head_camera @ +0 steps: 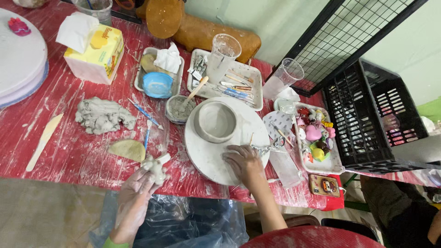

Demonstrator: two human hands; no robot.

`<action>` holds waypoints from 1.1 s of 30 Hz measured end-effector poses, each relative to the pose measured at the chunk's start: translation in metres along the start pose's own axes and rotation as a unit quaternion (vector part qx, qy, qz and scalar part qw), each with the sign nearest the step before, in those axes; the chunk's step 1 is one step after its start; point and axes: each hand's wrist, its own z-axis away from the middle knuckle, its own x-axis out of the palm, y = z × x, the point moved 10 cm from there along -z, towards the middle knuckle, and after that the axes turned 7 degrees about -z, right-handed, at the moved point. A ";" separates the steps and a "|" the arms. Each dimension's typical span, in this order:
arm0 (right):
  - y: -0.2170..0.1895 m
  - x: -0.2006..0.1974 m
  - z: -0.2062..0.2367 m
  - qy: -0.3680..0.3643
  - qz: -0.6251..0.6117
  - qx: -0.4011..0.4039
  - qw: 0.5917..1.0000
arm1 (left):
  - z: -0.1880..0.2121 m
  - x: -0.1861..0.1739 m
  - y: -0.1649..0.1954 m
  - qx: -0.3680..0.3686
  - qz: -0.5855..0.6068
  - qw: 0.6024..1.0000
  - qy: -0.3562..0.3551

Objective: The person pinches and rolls a small piece of clay between their fingers, shaping it into a small form. They periodically press the shaped clay piece onto the rim of a clay bowl resting on a round bat on the work table, then continue shaping the clay by hand.

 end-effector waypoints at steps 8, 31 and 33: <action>0.015 0.032 0.076 0.088 -0.583 0.171 0.789 | 0.018 0.065 -0.009 -0.015 -0.015 0.992 -0.127; -0.043 0.016 0.094 0.133 -0.487 0.231 0.831 | 0.043 0.109 -0.027 -0.039 -0.084 0.980 -0.176; -0.058 -0.001 0.084 0.141 -0.406 0.148 0.891 | 0.043 0.109 -0.026 -0.033 -0.096 0.980 -0.171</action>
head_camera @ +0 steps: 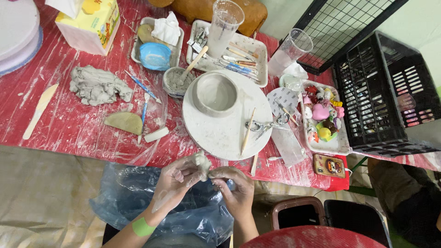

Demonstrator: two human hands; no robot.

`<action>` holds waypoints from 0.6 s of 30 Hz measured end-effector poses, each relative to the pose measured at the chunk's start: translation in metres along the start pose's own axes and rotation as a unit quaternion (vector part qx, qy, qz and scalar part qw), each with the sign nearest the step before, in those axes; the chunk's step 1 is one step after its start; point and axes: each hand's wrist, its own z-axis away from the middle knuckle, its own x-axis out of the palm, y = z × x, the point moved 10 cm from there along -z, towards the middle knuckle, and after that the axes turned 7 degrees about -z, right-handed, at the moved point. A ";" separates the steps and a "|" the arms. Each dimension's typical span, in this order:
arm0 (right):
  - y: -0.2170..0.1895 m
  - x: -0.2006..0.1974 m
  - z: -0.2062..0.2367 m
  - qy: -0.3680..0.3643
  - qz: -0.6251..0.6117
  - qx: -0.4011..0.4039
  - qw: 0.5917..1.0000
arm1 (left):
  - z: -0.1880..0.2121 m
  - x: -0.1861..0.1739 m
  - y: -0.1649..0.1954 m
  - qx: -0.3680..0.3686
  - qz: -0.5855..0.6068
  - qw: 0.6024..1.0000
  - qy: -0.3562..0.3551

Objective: The person pinches and rolls a small piece of clay between their fingers, shaping it into a small form. They periodically press the shaped clay piece onto the rim of a clay bowl resting on a round bat on the work table, then continue shaping the clay by hand.

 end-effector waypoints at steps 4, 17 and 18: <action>-0.011 0.003 -0.004 -0.003 0.062 -0.030 0.998 | 0.003 0.000 0.005 0.023 0.001 1.000 0.005; -0.021 0.008 -0.008 -0.003 0.155 -0.026 0.988 | 0.003 0.003 0.022 0.015 -0.048 0.998 0.025; -0.022 0.008 -0.007 -0.001 0.161 -0.032 0.986 | 0.003 0.004 0.022 0.017 -0.050 0.998 0.025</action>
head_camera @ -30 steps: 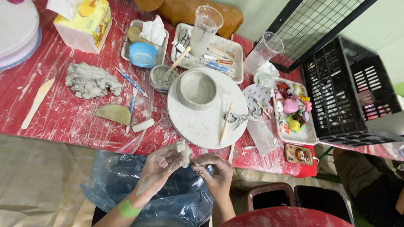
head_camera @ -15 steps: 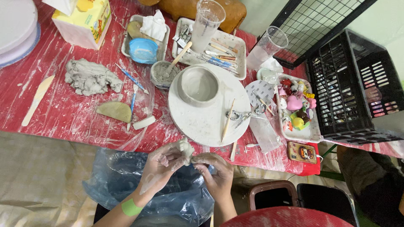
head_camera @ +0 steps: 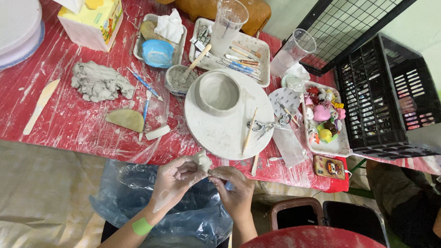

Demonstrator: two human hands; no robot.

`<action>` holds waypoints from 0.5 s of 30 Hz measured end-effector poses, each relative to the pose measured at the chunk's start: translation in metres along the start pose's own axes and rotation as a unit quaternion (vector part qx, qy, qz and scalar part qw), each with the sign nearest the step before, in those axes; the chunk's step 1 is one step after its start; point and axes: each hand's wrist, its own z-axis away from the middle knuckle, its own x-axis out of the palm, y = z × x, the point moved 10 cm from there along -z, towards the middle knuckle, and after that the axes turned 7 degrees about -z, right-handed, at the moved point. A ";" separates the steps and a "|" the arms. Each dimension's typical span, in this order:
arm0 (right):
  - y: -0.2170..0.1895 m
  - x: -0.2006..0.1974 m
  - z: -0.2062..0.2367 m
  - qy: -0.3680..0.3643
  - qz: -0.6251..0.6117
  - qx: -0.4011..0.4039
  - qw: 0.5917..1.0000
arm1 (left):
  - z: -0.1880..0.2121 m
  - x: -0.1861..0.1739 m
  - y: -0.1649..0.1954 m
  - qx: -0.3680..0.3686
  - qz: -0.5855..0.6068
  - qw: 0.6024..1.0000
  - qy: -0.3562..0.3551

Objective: The person pinches and rolls a small piece of clay between their fingers, shaping it into a small form. They periodically press the shaped clay piece onto the rim of a clay bowl resting on a round bat on the work table, then continue shaping the clay by hand.

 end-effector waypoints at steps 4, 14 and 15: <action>-0.001 0.001 0.003 0.005 -0.001 -0.027 1.000 | 0.000 0.001 0.000 0.007 0.007 1.000 -0.009; 0.016 -0.003 0.009 -0.023 -0.083 -0.027 0.996 | 0.006 0.010 0.004 -0.087 -0.047 0.991 -0.091; 0.016 -0.003 0.009 -0.020 -0.084 -0.029 0.996 | 0.007 0.012 0.008 -0.084 -0.038 0.991 -0.099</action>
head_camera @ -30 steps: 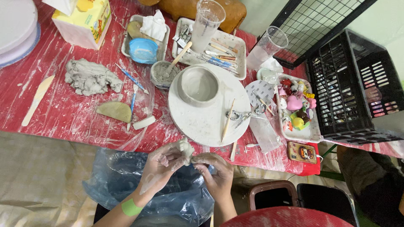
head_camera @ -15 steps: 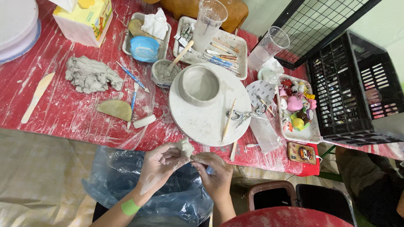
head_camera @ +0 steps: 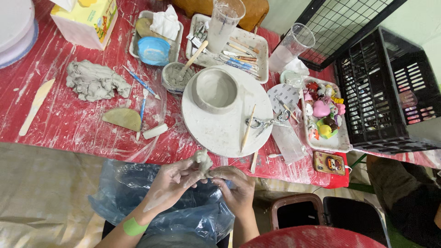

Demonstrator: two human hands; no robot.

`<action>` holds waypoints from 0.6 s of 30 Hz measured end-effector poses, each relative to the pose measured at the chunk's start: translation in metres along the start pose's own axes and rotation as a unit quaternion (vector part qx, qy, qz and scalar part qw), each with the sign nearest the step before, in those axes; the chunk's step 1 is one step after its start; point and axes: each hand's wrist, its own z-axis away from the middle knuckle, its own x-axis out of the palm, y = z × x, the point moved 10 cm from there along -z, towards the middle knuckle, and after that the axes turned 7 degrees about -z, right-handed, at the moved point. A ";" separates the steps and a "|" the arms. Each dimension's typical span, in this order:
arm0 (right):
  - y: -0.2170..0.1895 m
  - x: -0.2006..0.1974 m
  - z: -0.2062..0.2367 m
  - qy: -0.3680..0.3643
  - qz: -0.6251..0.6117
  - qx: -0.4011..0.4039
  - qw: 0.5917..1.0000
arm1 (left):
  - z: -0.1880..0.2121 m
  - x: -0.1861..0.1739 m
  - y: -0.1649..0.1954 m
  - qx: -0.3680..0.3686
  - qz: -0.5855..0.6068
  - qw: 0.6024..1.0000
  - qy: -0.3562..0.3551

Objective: The person pinches and rolls a small piece of clay between their fingers, shaping it into a small form. They periodically press the shaped clay piece onto the rim of a clay bowl resting on a round bat on the work table, then continue shaping the clay by hand.

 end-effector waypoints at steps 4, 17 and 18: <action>-0.005 0.001 0.000 0.003 0.016 -0.021 1.000 | 0.002 0.001 0.015 0.041 -0.028 0.999 0.018; -0.011 0.006 -0.010 -0.079 -0.034 -0.040 0.995 | 0.008 0.002 0.022 0.004 -0.129 0.992 0.001; -0.011 0.006 -0.009 -0.077 -0.022 -0.047 0.996 | 0.008 0.002 0.023 0.008 -0.123 0.992 0.006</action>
